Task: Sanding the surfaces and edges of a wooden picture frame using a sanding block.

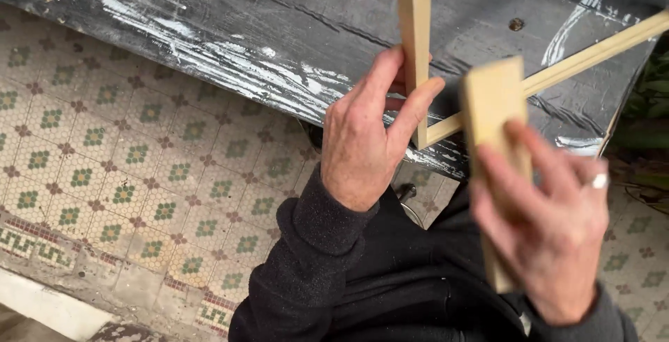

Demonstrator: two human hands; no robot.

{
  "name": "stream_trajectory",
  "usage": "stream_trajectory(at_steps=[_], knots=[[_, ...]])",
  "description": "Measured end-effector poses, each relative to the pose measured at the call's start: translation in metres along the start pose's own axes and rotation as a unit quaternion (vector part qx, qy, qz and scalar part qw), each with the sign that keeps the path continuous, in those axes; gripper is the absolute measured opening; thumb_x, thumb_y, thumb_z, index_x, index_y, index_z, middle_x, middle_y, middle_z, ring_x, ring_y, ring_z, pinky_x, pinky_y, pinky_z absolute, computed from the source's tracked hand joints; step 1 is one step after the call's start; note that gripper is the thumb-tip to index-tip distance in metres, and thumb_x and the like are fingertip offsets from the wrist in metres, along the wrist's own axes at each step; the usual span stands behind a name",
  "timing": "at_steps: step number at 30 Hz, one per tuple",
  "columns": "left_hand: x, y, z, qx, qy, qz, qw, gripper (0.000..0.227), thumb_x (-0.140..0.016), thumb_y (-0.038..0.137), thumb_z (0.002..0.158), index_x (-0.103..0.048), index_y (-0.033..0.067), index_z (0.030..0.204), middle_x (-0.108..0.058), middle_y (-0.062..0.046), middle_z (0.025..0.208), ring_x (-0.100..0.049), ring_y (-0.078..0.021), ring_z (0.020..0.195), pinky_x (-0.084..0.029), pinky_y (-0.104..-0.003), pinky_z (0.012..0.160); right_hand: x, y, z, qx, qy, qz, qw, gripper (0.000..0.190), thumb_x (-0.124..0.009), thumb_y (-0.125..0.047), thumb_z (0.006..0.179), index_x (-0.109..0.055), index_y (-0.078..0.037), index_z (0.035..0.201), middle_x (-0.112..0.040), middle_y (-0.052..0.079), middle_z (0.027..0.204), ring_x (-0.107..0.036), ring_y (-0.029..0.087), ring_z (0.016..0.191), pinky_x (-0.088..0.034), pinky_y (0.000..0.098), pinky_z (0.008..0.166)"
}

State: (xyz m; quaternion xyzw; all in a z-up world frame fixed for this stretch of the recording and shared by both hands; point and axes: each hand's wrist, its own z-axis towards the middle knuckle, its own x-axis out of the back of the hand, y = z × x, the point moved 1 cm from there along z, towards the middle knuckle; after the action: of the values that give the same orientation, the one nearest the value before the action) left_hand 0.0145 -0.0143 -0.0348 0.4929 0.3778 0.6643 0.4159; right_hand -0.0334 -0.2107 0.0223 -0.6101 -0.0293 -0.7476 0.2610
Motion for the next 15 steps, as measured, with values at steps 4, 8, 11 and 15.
stream_trajectory(at_steps=[4,8,11,15], knots=[[0.003,0.013,-0.001,0.014,-0.003,-0.009,1.0,0.039,-0.069,0.027,0.106,-0.058,0.0047,0.136,-0.078,-0.009,0.111,-0.08,-0.0194,0.099,-0.066,-0.033,0.085,-0.008,-0.009,-0.017,-0.009,-0.036,0.023,0.999,0.048,-0.085,-0.013,0.072,-0.076,-0.016,0.119,-0.068,0.01,0.134,-0.06,0.032,0.101,-0.053,0.0401,0.085],[0.004,0.017,-0.006,0.015,0.002,0.001,1.0,0.038,-0.069,0.026,0.106,-0.058,0.0042,0.136,-0.077,-0.01,0.111,-0.08,-0.019,0.098,-0.067,-0.034,0.085,-0.012,0.004,-0.01,-0.01,-0.046,0.037,0.998,0.049,-0.085,-0.016,0.075,-0.075,-0.017,0.123,-0.067,0.008,0.139,-0.06,0.031,0.104,-0.053,0.0406,0.089],[0.003,0.014,-0.014,-0.007,0.0,0.021,1.0,0.038,-0.069,0.026,0.107,-0.058,0.0039,0.136,-0.076,-0.01,0.114,-0.08,-0.02,0.098,-0.067,-0.034,0.084,-0.01,0.002,0.001,0.006,-0.049,0.038,0.998,0.049,-0.084,-0.015,0.079,-0.074,-0.016,0.127,-0.066,0.008,0.142,-0.059,0.032,0.107,-0.054,0.0406,0.091],[-0.006,0.012,-0.022,-0.066,0.0,0.045,0.997,0.035,-0.067,0.027,0.11,-0.058,0.0037,0.135,-0.074,-0.011,0.115,-0.079,-0.0223,0.101,-0.068,-0.033,0.082,0.01,0.01,-0.003,0.041,-0.089,0.016,0.995,0.054,-0.083,-0.016,0.069,-0.075,-0.015,0.123,-0.067,0.008,0.137,-0.06,0.033,0.104,-0.053,0.0421,0.088]])
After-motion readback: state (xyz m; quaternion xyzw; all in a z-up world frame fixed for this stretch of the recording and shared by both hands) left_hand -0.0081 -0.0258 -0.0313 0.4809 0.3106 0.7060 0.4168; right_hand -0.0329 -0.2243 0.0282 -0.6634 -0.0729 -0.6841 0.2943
